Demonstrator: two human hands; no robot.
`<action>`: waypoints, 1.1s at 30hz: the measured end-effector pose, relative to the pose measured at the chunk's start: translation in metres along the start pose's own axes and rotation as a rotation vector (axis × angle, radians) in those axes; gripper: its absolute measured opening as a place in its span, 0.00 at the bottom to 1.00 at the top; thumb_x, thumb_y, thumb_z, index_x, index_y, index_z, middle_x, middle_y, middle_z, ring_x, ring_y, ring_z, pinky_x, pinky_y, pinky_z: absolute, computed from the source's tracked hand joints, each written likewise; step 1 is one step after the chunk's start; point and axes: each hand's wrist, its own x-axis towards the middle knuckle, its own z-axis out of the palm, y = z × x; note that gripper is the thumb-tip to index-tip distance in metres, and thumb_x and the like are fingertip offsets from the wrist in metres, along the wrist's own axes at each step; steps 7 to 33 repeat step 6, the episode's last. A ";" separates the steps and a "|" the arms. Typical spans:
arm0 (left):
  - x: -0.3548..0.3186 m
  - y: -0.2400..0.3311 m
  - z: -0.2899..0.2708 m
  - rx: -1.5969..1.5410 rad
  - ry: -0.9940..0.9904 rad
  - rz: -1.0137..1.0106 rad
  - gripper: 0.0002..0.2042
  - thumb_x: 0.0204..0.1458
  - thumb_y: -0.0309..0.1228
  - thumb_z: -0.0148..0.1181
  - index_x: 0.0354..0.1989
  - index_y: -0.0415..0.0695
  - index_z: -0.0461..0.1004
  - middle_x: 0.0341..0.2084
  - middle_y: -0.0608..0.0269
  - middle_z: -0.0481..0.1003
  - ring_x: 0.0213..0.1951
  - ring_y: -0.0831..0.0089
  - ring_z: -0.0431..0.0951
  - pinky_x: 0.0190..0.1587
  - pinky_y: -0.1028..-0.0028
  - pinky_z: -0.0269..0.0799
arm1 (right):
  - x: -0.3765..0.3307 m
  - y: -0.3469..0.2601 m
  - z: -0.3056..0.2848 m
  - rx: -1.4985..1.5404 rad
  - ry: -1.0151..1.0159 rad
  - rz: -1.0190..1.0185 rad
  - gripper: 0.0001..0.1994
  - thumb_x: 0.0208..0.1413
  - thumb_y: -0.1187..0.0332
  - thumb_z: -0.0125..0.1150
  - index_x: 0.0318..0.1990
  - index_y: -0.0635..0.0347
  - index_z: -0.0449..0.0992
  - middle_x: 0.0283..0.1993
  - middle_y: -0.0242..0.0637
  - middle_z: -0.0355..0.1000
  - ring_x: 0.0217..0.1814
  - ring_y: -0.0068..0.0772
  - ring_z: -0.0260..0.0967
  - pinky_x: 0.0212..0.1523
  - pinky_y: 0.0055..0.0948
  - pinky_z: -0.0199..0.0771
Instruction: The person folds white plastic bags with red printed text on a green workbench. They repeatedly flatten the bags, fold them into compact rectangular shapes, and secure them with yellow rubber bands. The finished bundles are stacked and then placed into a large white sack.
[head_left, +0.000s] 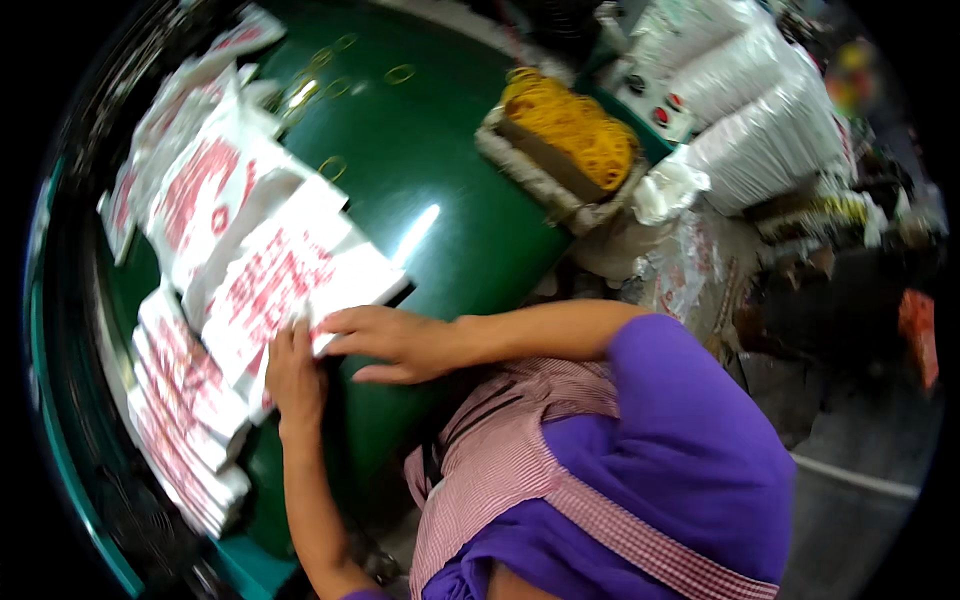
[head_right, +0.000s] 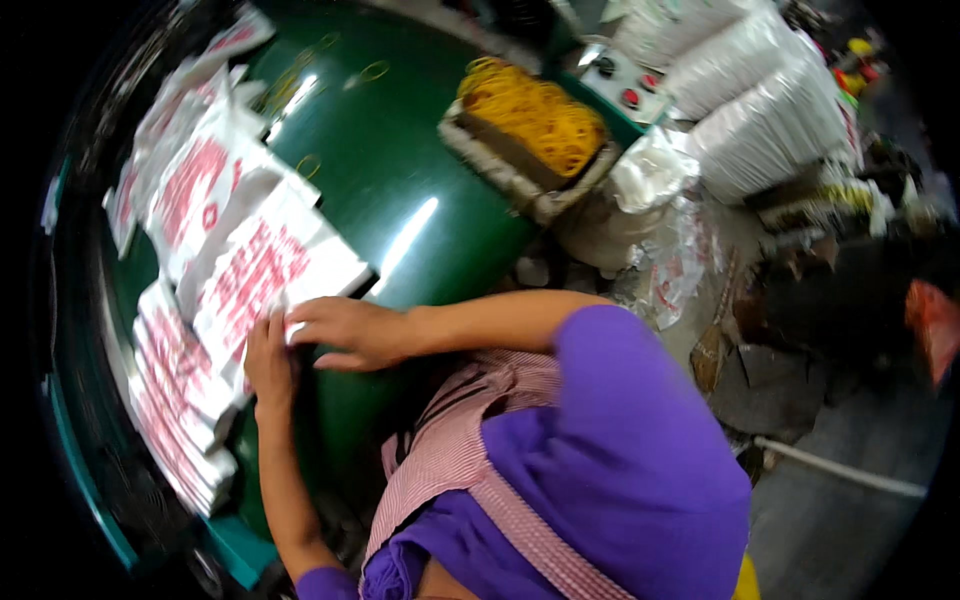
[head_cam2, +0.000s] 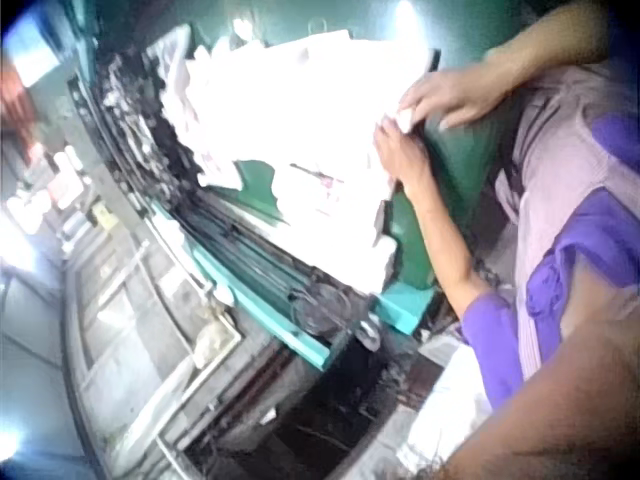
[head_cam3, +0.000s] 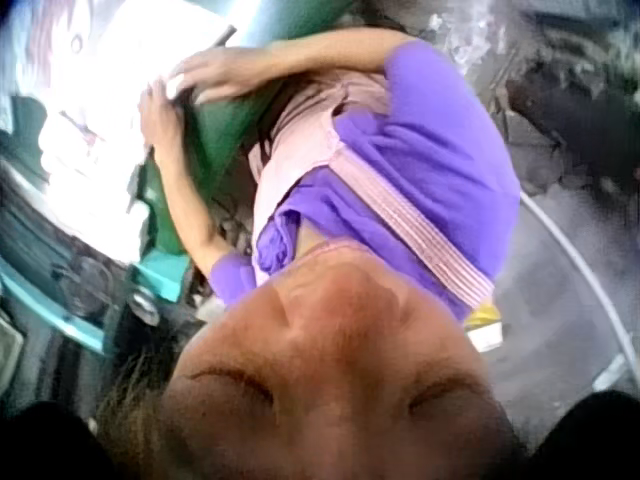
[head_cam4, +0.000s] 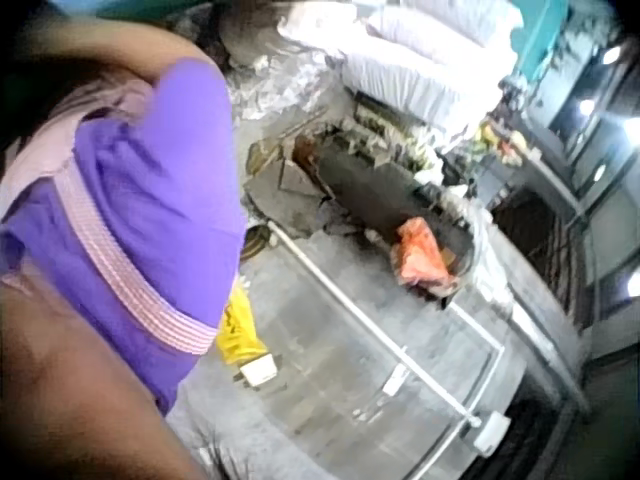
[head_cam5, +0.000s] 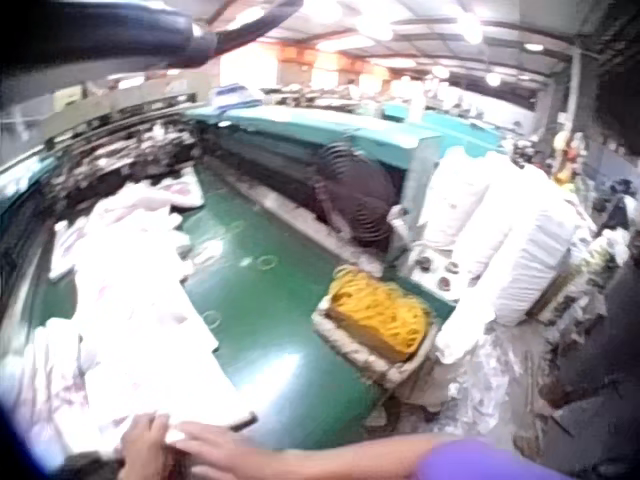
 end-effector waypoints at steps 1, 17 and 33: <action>0.003 -0.002 -0.008 0.040 -0.066 -0.064 0.26 0.37 0.19 0.57 0.51 0.45 0.69 0.40 0.54 0.72 0.41 0.53 0.72 0.42 0.62 0.70 | -0.011 -0.011 0.001 0.193 0.047 0.090 0.27 0.51 0.61 0.64 0.56 0.63 0.64 0.58 0.51 0.63 0.61 0.50 0.61 0.59 0.44 0.64; -0.003 -0.024 -0.026 -0.332 -0.137 -0.045 0.21 0.39 0.19 0.55 0.46 0.44 0.72 0.40 0.52 0.73 0.43 0.52 0.74 0.47 0.65 0.70 | -0.020 0.030 -0.031 1.463 0.188 0.899 0.40 0.58 0.57 0.58 0.69 0.59 0.39 0.62 0.55 0.60 0.61 0.53 0.64 0.56 0.43 0.71; -0.003 -0.024 -0.026 -0.332 -0.137 -0.045 0.21 0.39 0.19 0.55 0.46 0.44 0.72 0.40 0.52 0.73 0.43 0.52 0.74 0.47 0.65 0.70 | -0.020 0.030 -0.031 1.463 0.188 0.899 0.40 0.58 0.57 0.58 0.69 0.59 0.39 0.62 0.55 0.60 0.61 0.53 0.64 0.56 0.43 0.71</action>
